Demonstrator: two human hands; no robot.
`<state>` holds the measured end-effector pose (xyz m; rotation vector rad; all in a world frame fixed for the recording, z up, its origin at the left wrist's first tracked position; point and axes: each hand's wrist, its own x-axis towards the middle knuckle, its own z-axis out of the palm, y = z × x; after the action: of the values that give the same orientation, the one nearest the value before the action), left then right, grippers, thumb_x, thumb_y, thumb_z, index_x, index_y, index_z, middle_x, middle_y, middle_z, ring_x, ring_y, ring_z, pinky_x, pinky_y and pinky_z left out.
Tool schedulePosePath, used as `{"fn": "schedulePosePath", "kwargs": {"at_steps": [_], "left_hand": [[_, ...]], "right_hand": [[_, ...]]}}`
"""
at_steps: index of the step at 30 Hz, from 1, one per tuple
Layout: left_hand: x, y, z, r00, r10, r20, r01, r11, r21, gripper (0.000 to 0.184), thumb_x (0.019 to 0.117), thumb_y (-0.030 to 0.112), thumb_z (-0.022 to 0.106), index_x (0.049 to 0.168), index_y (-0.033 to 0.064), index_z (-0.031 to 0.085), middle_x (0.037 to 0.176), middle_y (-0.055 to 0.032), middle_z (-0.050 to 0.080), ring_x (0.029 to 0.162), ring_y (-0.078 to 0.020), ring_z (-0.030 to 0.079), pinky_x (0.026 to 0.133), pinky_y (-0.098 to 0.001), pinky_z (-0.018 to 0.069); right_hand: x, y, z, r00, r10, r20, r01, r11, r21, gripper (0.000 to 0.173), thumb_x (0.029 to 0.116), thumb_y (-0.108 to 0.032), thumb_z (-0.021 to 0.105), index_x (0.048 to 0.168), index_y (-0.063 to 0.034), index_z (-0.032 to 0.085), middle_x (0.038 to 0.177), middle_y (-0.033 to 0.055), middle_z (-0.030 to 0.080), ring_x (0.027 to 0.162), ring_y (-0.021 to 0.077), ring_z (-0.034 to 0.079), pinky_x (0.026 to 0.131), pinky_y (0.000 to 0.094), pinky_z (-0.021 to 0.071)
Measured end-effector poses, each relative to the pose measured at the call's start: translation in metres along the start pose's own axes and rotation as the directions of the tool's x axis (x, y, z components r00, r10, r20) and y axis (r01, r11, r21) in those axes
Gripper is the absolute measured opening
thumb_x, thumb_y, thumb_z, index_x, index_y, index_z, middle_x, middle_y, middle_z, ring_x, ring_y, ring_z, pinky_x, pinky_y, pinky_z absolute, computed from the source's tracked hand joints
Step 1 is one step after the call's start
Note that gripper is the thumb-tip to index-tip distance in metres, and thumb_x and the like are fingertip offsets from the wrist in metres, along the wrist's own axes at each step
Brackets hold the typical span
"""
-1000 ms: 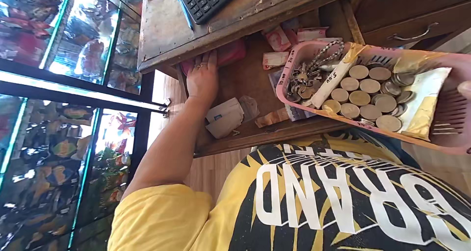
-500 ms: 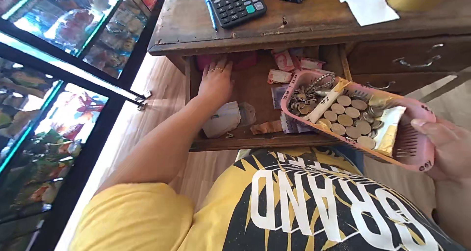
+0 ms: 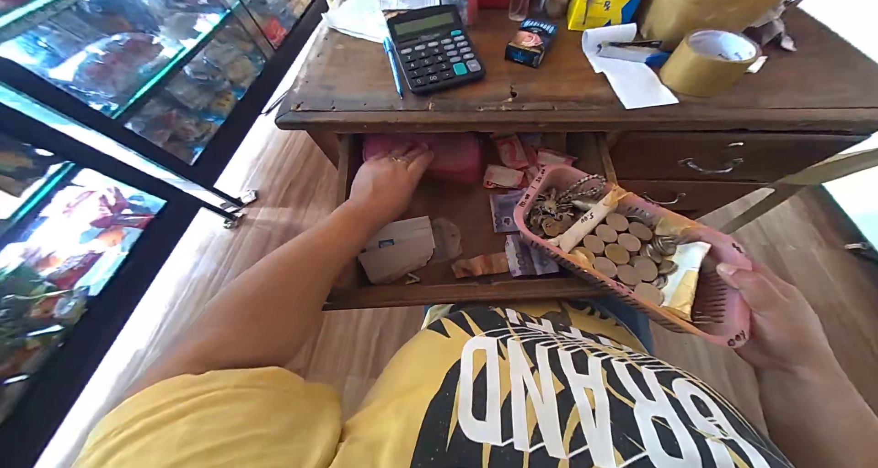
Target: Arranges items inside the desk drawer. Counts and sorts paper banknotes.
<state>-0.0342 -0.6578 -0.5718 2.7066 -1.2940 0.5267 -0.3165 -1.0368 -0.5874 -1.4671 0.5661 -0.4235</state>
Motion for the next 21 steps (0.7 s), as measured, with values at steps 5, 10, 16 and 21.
{"fn": "schedulePosePath", "kwargs": {"at_steps": [5,10,16,21], "left_hand": [[-0.058,0.017,-0.024,0.974,0.157,-0.165,-0.158,0.987,0.013,0.032,0.0981,0.0,0.051,0.126,0.0027,0.068,0.128,-0.0144,0.071,0.121,-0.0342,0.067,0.101,-0.0497,0.0532],[-0.08,0.021,-0.079,0.928,0.121,-0.353,-0.122,0.992,0.018,0.026,0.1021,0.004,0.054,0.123,0.0026,0.068,0.125,-0.0162,0.072,0.125,-0.0289,0.065,0.108,-0.0436,0.0501],[-0.012,-0.032,-0.104,0.913,-0.118,-0.39,0.181,0.975,0.127,0.035,0.109,0.012,0.043,0.134,0.0017,0.064,0.138,-0.0172,0.064,0.133,-0.0345,0.059,0.112,-0.0511,0.0434],[0.018,-0.08,-0.07,0.941,-0.279,-0.19,0.298,0.952,0.076,0.04,0.109,0.012,0.039,0.142,0.0057,0.059,0.148,-0.0151,0.057,0.142,-0.0369,0.049,0.118,-0.0557,0.0351]], "right_hand": [[0.006,0.014,-0.011,0.999,-0.013,0.044,0.014,0.999,-0.03,0.037,0.092,-0.026,0.055,0.123,-0.0076,0.061,0.103,-0.0061,0.073,0.094,0.005,0.071,0.084,0.0276,0.0617],[0.008,0.022,-0.018,0.999,0.051,0.018,-0.05,0.998,-0.039,0.029,0.0964,-0.015,0.049,0.121,-0.0056,0.06,0.099,-0.0037,0.072,0.09,0.0052,0.071,0.083,0.0267,0.0617],[0.01,0.024,-0.016,0.999,0.032,0.042,-0.031,0.999,-0.018,0.029,0.0929,-0.019,0.053,0.118,-0.0081,0.063,0.097,-0.0045,0.073,0.088,0.0059,0.072,0.081,0.0278,0.0622],[0.008,0.019,-0.012,0.998,0.042,0.053,-0.042,0.999,0.002,0.028,0.094,-0.021,0.052,0.117,-0.0095,0.062,0.097,-0.0037,0.073,0.088,0.0067,0.072,0.081,0.0288,0.0626]]}}
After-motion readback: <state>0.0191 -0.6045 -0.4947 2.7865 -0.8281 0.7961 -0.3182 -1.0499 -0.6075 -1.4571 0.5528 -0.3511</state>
